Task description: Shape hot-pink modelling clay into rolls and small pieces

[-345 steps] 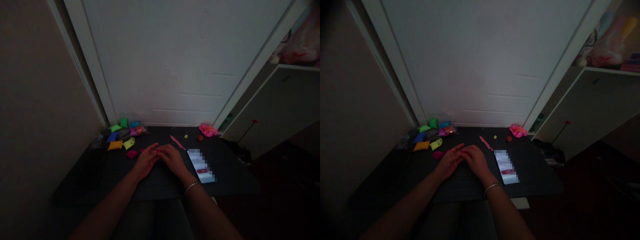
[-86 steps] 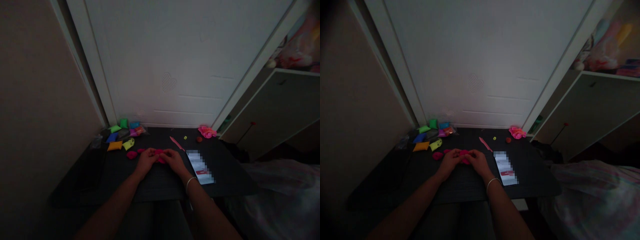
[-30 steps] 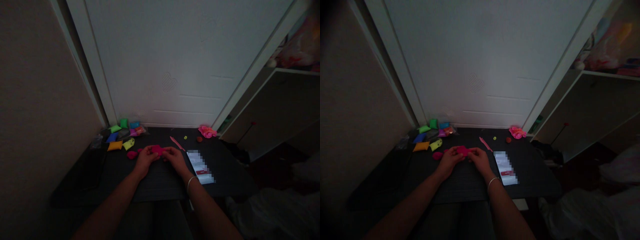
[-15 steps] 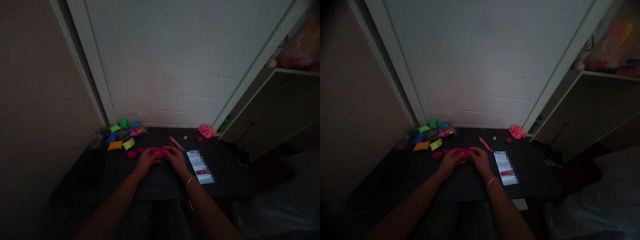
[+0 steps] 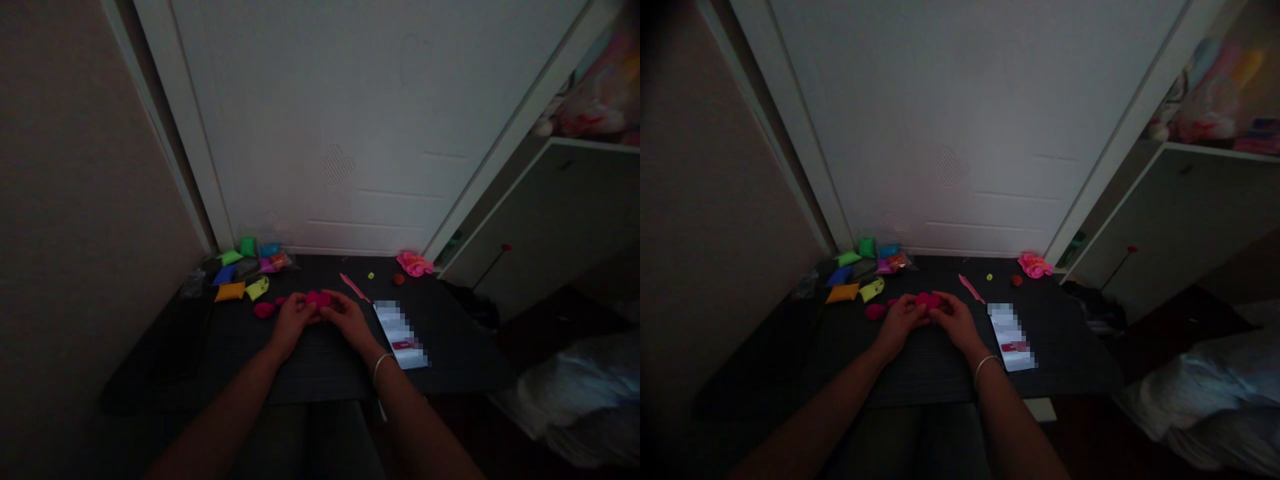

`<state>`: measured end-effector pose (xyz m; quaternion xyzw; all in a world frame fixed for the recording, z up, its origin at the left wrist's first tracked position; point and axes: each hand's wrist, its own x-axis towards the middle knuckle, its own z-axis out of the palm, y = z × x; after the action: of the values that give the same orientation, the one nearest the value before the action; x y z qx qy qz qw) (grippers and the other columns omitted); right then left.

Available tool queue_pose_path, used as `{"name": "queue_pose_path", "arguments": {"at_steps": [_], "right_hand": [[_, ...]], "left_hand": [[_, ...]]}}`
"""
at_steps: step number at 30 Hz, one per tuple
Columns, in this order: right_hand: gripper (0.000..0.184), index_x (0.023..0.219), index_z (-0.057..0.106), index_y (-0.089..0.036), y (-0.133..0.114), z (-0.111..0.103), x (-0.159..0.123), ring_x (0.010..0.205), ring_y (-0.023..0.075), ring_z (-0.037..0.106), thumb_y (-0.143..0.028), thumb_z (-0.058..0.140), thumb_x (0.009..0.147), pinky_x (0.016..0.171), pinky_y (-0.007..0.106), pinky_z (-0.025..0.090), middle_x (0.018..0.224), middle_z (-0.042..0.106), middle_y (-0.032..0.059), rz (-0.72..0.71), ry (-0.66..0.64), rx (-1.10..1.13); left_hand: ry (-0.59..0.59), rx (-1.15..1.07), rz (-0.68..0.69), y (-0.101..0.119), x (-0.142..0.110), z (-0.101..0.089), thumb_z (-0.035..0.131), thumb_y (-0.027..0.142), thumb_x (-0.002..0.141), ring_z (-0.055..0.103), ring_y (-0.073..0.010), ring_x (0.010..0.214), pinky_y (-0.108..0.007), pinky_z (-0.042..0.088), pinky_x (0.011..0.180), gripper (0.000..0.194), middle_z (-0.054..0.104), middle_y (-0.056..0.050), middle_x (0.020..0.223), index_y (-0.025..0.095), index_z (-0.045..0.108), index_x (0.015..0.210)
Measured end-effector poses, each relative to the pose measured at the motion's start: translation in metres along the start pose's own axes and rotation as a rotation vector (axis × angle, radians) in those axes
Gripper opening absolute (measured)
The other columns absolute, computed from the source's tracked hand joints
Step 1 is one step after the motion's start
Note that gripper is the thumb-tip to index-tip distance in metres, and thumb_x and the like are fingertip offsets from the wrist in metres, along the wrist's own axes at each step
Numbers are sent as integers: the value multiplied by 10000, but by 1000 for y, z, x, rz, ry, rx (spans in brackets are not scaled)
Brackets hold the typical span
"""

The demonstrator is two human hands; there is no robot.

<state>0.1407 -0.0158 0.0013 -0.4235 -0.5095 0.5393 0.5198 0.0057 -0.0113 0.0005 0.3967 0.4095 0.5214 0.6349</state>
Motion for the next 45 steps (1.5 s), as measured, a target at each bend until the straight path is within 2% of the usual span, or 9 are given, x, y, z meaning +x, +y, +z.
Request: {"name": "queue_pose_path", "arguments": {"at_steps": [6,10,16,19,24,28,36,40,45], "right_hand": [[350,969,568,-198,1,-2,2,676,114,536,-250,655,634,630,249,439,783,600,-9,-38,40,-67],[326,945,567,-203,3,-2,2,671,113,529,-258,656,636,612,243,427,799,598,-6,-47,44,-77],[372,986,575,-205,0,0,0,684,119,546,-260,657,628,627,248,426,810,624,3,-22,-10,-43],[355,955,595,-186,-2,-1,0,684,124,556,-290,661,622,630,257,432,826,637,23,8,23,-43],[232,785,637,-151,-5,-2,0,577,110,537,-328,641,635,550,241,420,717,639,27,51,60,-101],[234,795,639,-152,-3,-1,0,552,98,536,-326,637,638,549,235,424,701,638,14,64,34,-84],[227,756,644,-164,-3,1,0,553,117,553,-354,641,631,540,246,436,652,639,4,54,20,-102],[210,740,644,-165,-5,-1,0,528,113,543,-354,623,651,525,244,427,620,628,-3,39,63,-133],[226,770,641,-167,-2,0,0,594,125,568,-344,642,630,579,257,442,674,641,6,44,32,-91]], "left_hand": [[-57,-112,-4,1,-3,0,555,392,716,607,-144,720,-322,500,684,266,605,-41,818,143,505,796],[-66,-57,-2,-1,0,-1,649,314,646,592,-126,696,-303,489,679,264,601,-19,765,145,511,795],[57,49,95,0,5,-4,706,241,564,576,-123,682,-252,453,632,349,611,-22,761,149,513,839],[61,116,127,1,5,-4,715,212,538,571,-122,688,-245,440,642,343,608,-11,733,149,535,824],[-10,127,67,0,3,-3,690,254,580,571,-125,687,-252,447,646,309,625,-31,764,140,584,847],[-40,140,9,0,3,-5,646,321,630,565,-125,636,-242,451,580,281,633,-54,758,119,626,825],[-14,242,43,1,3,-5,623,356,644,527,-97,494,-216,416,491,251,625,-22,633,122,639,734],[-32,154,-3,2,2,-3,668,287,607,572,-113,570,-241,454,566,299,651,-41,739,126,614,853],[-9,248,27,1,0,-1,687,236,571,582,-129,569,-246,452,557,256,635,-19,642,135,580,782]]}}
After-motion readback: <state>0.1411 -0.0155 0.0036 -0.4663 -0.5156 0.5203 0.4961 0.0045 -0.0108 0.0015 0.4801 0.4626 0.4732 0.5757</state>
